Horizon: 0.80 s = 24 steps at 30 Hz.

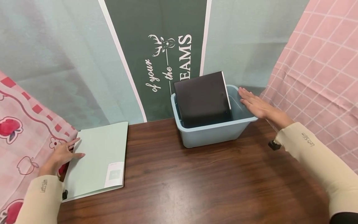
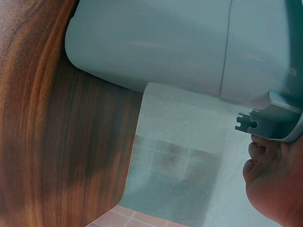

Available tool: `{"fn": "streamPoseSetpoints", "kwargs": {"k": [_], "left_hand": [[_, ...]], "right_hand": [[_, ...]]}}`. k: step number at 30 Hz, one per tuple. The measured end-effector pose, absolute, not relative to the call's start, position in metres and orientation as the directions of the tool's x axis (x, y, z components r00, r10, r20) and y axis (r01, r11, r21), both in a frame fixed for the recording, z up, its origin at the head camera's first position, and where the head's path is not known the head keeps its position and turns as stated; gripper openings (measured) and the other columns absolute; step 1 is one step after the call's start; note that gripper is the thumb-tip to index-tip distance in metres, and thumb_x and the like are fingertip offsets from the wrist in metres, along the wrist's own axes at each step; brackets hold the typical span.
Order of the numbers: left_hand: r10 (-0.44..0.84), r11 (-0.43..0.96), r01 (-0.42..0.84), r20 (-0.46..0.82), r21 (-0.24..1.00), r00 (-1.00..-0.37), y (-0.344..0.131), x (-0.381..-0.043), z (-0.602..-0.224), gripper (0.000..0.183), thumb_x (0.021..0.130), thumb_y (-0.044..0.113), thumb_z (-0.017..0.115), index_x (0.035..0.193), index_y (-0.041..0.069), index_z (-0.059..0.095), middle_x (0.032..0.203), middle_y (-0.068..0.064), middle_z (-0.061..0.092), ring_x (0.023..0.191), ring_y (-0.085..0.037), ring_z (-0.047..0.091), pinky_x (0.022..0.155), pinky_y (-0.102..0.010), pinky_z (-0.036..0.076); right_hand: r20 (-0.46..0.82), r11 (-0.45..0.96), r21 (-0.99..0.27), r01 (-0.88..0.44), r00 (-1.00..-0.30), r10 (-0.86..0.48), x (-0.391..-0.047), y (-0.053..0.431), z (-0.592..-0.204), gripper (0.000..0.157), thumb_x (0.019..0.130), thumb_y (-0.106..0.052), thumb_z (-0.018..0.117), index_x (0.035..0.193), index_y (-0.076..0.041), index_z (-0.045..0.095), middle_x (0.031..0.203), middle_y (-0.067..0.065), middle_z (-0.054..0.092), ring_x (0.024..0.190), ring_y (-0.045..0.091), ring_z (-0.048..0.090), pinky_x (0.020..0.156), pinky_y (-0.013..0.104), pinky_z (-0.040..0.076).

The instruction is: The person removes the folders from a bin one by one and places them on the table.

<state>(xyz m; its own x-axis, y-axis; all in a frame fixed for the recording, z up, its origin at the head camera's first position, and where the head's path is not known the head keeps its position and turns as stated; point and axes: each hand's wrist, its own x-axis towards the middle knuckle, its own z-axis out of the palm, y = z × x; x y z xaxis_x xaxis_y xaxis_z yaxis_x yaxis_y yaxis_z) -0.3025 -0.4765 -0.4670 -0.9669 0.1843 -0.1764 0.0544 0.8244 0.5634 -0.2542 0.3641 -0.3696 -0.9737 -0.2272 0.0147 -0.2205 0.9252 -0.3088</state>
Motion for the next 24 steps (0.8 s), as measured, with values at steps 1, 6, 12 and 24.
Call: {"fn": "streamPoseSetpoints", "kwargs": {"k": [1,6,12,24], "left_hand": [[0.185,0.821,0.054,-0.175,0.568,-0.967,-0.476,-0.302,-0.468,0.107,0.088,0.023,0.088,0.165,-0.003,0.018,0.155,-0.053,0.017,0.142,-0.070,0.023,0.109,-0.078,0.032],[0.172,0.807,0.038,-0.174,0.589,-0.970,-0.476,-0.302,-0.470,0.109,0.089,0.025,0.088,0.166,0.000,0.015,0.158,-0.050,0.009,0.145,-0.069,0.016,0.110,-0.080,0.027],[0.157,0.770,0.007,-0.178,0.638,-0.971,-0.471,-0.306,-0.469,0.109,0.092,0.031,0.086,0.168,0.006,0.012,0.162,-0.043,0.008,0.151,-0.065,0.008,0.113,-0.079,0.024],[0.191,0.768,0.049,-0.156,0.639,-0.969,-0.448,-0.314,-0.455,0.102,0.098,0.039,0.078,0.170,0.008,0.012,0.164,-0.046,0.012,0.147,-0.064,0.024,0.107,-0.072,0.037]], "right_hand": [[0.015,0.925,-0.309,-0.219,-0.974,-0.226,-0.254,0.364,-0.369,0.064,0.117,-0.031,0.022,0.167,0.003,0.002,0.175,0.022,-0.005,0.163,0.040,-0.005,0.132,0.051,-0.004],[0.008,0.924,-0.311,-0.222,-0.973,-0.231,-0.255,0.362,-0.366,0.064,0.117,-0.031,0.021,0.167,0.003,0.002,0.175,0.020,-0.007,0.163,0.040,-0.005,0.132,0.051,-0.003],[-0.002,0.928,-0.303,-0.215,-0.974,-0.226,-0.256,0.362,-0.365,0.064,0.117,-0.031,0.020,0.167,0.004,0.002,0.175,0.021,-0.006,0.162,0.041,-0.005,0.132,0.050,-0.004],[-0.012,0.931,-0.303,-0.205,-0.976,-0.218,-0.254,0.360,-0.364,0.065,0.117,-0.034,0.019,0.167,0.004,0.001,0.175,0.023,-0.005,0.163,0.040,-0.006,0.132,0.051,-0.004]]}}
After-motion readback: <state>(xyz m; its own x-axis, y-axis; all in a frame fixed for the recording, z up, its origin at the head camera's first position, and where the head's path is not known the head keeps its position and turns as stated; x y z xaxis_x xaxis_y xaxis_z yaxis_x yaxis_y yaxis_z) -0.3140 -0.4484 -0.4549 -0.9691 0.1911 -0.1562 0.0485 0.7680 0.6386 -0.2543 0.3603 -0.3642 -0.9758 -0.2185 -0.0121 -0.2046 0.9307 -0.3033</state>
